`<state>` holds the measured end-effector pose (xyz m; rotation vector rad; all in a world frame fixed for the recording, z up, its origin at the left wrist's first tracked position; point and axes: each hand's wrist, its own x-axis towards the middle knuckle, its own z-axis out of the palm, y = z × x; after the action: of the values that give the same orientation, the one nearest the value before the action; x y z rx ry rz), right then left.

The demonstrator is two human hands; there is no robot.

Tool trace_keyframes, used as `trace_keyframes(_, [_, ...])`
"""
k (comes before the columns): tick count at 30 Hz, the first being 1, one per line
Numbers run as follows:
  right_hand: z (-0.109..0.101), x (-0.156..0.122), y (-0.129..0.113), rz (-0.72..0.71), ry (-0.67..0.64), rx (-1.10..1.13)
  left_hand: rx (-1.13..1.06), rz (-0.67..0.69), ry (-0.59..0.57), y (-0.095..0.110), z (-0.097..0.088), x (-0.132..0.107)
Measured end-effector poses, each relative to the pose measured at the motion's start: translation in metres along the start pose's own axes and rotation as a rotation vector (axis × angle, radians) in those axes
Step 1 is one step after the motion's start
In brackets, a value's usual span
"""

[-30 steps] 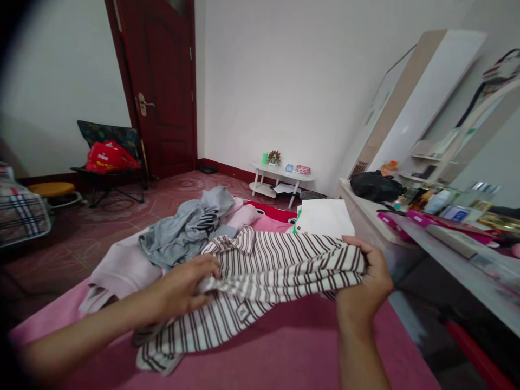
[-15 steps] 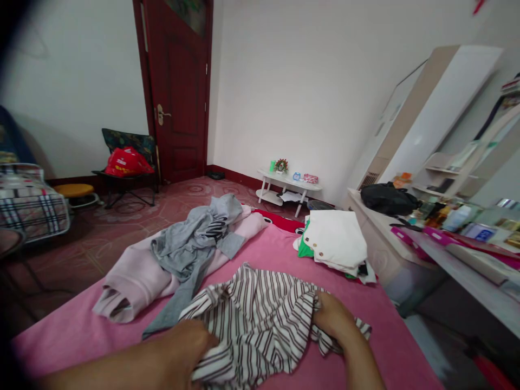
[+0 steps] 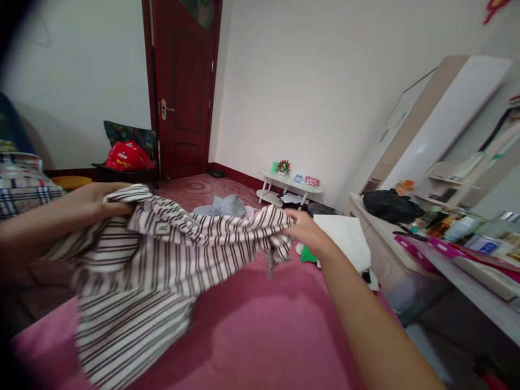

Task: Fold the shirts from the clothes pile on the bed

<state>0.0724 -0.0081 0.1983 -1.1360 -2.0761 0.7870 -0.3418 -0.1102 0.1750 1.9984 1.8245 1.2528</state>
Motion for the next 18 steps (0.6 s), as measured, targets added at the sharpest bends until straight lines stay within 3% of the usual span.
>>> trace_keyframes(2, [-0.007, 0.041, 0.021, -0.005, 0.368, 0.064, 0.17, 0.054, 0.104, -0.008, 0.024, 0.023])
trace_keyframes(4, [-0.018, 0.061, 0.052, 0.08, 0.613, -0.098, 0.328, 0.134, 0.115, -0.021, 0.068, 0.025])
trace_keyframes(7, [-0.04, 0.048, 0.113, 0.271, 0.675, -0.39, 0.517, 0.222, -0.087, -0.045, 0.142, 0.005])
trace_keyframes(9, [-0.057, 0.017, 0.155, 0.376, 0.666, -0.473, 0.617, 0.236, -0.11, -0.06, 0.176, -0.009])
trace_keyframes(11, [-0.072, -0.018, 0.193, 0.538, 0.563, -0.662, 0.661, 0.245, -0.094, -0.069, 0.191, -0.016])
trace_keyframes(13, [-0.084, -0.047, 0.218, 0.631, 0.431, -0.859, 0.663, 0.25, -0.084, -0.073, 0.193, -0.016])
trace_keyframes(15, [-0.09, -0.063, 0.227, 0.648, 0.352, -0.969, 0.659, 0.247, -0.086, -0.073, 0.189, -0.014])
trace_keyframes(18, [-0.089, -0.061, 0.218, 0.65, 0.325, -0.956, 0.669, 0.252, -0.08, -0.07, 0.186, -0.012])
